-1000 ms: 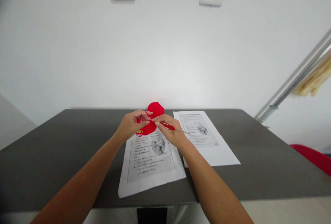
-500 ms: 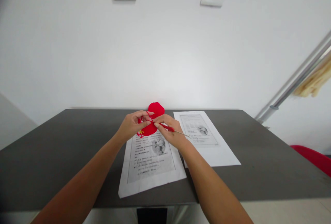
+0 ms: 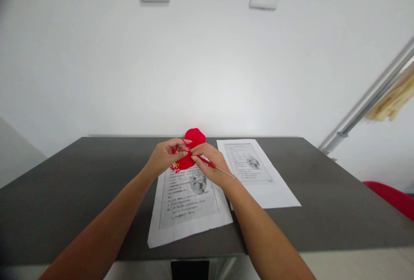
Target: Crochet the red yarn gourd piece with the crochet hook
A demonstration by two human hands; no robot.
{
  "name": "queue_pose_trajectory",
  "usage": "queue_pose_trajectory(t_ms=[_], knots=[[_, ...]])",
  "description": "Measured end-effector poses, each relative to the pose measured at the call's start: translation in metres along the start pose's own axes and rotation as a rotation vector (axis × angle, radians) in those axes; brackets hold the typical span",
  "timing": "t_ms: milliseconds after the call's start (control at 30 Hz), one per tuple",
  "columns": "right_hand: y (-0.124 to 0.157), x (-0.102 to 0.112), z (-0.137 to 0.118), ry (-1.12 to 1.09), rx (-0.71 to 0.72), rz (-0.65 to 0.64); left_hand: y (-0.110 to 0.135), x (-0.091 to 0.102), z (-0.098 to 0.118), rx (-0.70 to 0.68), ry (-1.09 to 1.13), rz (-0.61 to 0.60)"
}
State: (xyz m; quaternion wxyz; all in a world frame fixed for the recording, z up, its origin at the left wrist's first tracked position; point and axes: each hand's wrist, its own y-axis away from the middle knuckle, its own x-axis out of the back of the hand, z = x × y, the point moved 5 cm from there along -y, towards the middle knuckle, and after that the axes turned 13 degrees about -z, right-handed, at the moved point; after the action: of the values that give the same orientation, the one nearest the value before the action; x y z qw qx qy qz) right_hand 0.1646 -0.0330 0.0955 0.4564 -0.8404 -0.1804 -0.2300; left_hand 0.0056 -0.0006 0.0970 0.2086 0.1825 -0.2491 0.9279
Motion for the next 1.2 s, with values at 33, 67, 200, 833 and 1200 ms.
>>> queue_pose_trajectory(t_ms=[33, 67, 200, 833, 1200], knots=[[0.0, 0.0, 0.0, -0.003, 0.01, 0.003, -0.0002, 0.0, 0.0003, -0.003, -0.005, 0.002], [-0.0001, 0.0, 0.0001, -0.005, 0.018, 0.006, -0.0003, -0.0001, 0.0007, -0.006, -0.009, 0.003], [0.0001, 0.0002, 0.0003, 0.003, 0.016, 0.004, -0.0004, -0.0003, 0.0012, -0.009, -0.02, 0.003], [0.0002, 0.0003, -0.0011, 0.024, 0.016, -0.002, -0.0003, -0.0005, 0.0018, -0.012, -0.009, 0.004], [-0.0015, 0.0013, -0.0054, 0.028, 0.027, -0.003, -0.0006, -0.0006, 0.0012, -0.008, -0.01, 0.008]])
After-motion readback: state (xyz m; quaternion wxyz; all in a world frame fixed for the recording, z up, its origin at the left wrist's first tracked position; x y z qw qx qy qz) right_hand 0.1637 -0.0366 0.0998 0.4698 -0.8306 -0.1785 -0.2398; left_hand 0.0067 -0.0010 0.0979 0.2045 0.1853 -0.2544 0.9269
